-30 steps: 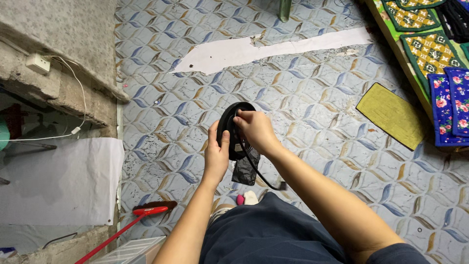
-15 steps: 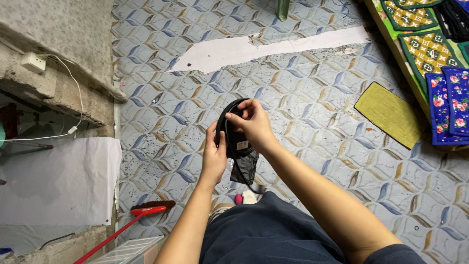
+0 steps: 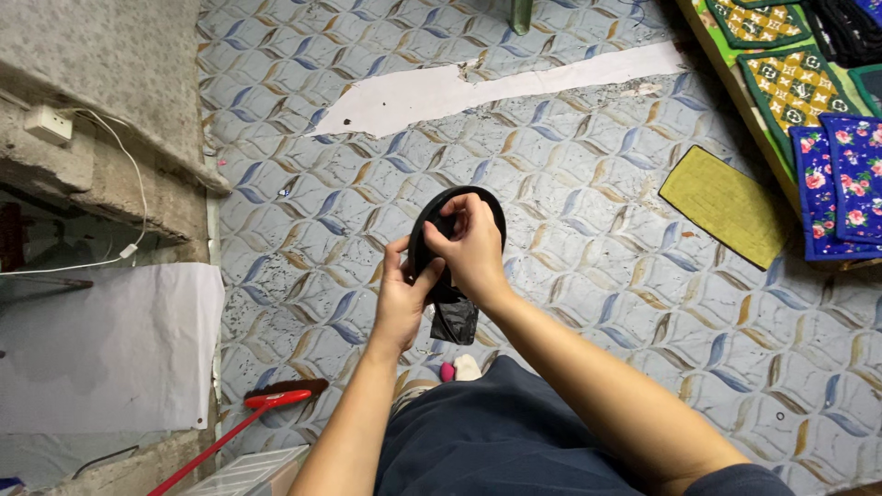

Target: The person picks up a black cloth and places it in a laundry basket, then gathers a small orange plastic object and a black circular device with a cord. They place these items into a drawer and then use a red broom to sweep the patterned floor.

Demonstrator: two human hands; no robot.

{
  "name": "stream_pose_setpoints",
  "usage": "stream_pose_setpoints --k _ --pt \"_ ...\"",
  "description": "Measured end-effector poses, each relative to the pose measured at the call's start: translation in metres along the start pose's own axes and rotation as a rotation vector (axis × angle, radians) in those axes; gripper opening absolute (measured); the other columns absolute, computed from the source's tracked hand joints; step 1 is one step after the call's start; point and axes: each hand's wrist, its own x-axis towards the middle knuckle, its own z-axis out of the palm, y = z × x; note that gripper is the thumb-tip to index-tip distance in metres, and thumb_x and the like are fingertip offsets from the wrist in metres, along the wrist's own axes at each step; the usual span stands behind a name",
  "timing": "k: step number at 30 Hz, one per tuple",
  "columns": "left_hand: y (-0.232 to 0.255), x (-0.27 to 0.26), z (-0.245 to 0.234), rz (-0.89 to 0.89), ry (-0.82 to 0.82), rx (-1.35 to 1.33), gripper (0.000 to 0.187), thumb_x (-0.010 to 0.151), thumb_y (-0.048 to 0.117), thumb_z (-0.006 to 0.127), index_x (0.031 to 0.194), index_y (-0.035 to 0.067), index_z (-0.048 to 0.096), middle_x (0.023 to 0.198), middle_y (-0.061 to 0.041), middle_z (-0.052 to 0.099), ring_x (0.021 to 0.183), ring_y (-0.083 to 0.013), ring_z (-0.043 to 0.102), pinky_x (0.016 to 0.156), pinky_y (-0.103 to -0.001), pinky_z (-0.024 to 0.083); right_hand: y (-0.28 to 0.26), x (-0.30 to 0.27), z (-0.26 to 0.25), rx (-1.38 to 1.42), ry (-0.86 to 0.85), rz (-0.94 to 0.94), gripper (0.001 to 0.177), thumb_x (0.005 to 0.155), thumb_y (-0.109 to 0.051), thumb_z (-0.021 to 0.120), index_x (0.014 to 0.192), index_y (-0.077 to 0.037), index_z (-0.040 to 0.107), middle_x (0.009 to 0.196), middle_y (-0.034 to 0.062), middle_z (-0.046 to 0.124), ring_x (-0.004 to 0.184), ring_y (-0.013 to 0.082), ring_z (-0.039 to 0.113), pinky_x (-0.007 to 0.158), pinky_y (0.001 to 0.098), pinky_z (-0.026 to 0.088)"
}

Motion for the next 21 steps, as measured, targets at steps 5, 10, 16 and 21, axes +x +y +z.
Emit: stream_pose_setpoints --k 5,10,16,21 --pt "0.011 0.013 0.009 -0.019 0.249 -0.285 0.052 0.096 0.018 0.066 0.138 0.018 0.035 0.132 -0.012 0.058 0.112 -0.0268 0.064 0.082 -0.046 0.061 0.029 0.018 -0.020 0.573 -0.262 0.456 0.036 0.098 -0.039 0.065 0.095 -0.003 0.063 0.068 0.0038 0.058 0.054 0.0116 0.054 0.051 0.0271 0.043" --pt "0.035 0.021 -0.003 0.024 0.413 -0.299 0.061 0.098 0.020 0.062 0.146 0.026 0.026 0.148 -0.010 0.043 0.125 -0.0331 0.056 0.083 -0.053 0.060 0.038 0.006 -0.051 0.279 -0.783 0.930 0.071 0.103 -0.057 0.044 0.092 0.007 0.072 0.072 0.0146 0.072 0.055 0.0189 0.066 0.054 0.0320 0.055" --pt "0.030 0.023 0.000 0.198 0.430 -0.275 0.060 0.100 0.019 0.061 0.147 0.024 0.024 0.151 -0.009 0.040 0.129 -0.0309 0.051 0.082 -0.054 0.059 0.100 -0.031 -0.026 0.529 -0.668 1.235 0.062 0.102 -0.047 0.052 0.104 0.013 0.067 0.091 0.0217 0.076 0.076 0.0283 0.076 0.070 0.0369 0.064" --pt "0.019 0.017 -0.003 0.221 0.388 -0.289 0.057 0.102 0.017 0.059 0.146 0.023 0.025 0.151 -0.009 0.040 0.130 -0.0293 0.051 0.086 -0.055 0.060 0.181 -0.050 0.014 1.217 0.037 1.326 0.029 0.100 -0.016 0.061 0.120 0.006 0.060 0.111 0.0192 0.072 0.090 0.0271 0.076 0.079 0.0362 0.062"
